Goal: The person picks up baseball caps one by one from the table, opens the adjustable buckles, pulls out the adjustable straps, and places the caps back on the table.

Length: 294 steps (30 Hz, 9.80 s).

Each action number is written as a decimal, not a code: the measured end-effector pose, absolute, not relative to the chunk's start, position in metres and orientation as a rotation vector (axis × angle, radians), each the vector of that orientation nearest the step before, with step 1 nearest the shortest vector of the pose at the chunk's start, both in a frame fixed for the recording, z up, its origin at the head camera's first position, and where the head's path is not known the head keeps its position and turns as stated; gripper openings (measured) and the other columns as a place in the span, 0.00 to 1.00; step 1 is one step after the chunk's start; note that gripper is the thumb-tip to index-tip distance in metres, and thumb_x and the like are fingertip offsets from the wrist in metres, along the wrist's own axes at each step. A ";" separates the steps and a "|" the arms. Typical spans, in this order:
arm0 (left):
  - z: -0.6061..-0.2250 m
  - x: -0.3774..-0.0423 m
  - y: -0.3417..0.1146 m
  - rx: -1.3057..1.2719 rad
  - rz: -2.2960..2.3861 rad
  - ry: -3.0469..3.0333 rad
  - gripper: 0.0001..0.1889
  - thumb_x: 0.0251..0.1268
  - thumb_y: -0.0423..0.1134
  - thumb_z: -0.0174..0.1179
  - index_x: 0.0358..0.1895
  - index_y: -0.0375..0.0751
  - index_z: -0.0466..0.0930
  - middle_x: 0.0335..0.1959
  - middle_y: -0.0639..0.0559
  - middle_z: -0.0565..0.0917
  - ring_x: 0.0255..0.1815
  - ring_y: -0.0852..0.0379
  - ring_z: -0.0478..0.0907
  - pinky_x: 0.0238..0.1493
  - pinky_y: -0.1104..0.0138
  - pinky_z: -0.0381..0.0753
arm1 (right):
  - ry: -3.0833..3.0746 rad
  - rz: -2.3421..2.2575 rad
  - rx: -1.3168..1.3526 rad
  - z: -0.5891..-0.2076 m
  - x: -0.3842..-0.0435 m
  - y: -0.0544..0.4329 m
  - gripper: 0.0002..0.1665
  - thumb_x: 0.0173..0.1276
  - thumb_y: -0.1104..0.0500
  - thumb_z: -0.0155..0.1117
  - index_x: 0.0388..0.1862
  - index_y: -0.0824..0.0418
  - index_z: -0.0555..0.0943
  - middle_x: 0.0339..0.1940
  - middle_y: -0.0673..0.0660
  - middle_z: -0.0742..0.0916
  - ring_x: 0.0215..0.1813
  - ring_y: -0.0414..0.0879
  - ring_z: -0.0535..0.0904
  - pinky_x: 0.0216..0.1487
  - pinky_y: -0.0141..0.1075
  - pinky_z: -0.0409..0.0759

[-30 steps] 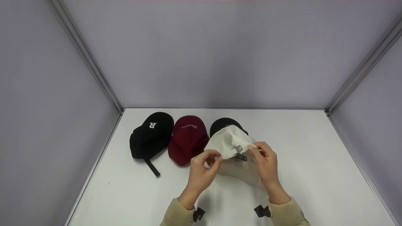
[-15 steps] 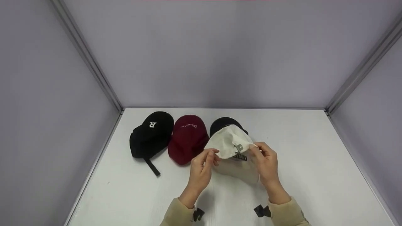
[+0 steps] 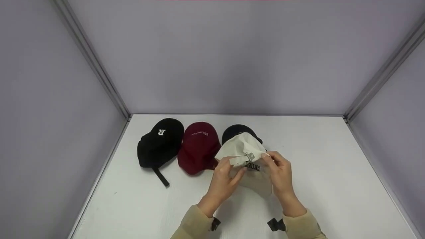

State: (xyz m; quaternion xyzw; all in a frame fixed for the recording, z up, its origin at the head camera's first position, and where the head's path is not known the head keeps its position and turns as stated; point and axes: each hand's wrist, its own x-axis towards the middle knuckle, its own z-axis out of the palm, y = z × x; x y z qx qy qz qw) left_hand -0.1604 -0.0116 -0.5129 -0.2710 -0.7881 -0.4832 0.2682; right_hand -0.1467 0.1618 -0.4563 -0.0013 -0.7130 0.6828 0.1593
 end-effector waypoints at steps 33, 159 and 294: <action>-0.481 -0.177 -0.008 -0.707 -1.358 -1.991 0.12 0.67 0.46 0.62 0.43 0.40 0.80 0.40 0.52 0.85 0.39 0.58 0.79 0.39 0.61 0.79 | -2.135 1.391 0.479 -0.492 -0.162 0.175 0.10 0.62 0.71 0.67 0.42 0.64 0.82 0.39 0.56 0.84 0.43 0.43 0.78 0.48 0.34 0.71; -0.544 -0.175 -0.041 -0.542 -1.360 -2.780 0.13 0.60 0.44 0.70 0.42 0.41 0.82 0.33 0.54 0.81 0.36 0.55 0.77 0.40 0.61 0.77 | -2.223 1.534 0.480 -0.439 -0.175 0.221 0.06 0.63 0.75 0.65 0.34 0.70 0.87 0.31 0.59 0.87 0.32 0.37 0.76 0.35 0.25 0.74; -0.573 -0.193 0.097 -0.875 -1.159 -2.969 0.20 0.75 0.40 0.55 0.66 0.49 0.73 0.65 0.59 0.74 0.67 0.63 0.68 0.65 0.71 0.63 | -2.441 0.993 -0.517 -0.553 -0.247 0.354 0.16 0.71 0.65 0.51 0.36 0.78 0.81 0.33 0.73 0.84 0.35 0.63 0.80 0.33 0.44 0.75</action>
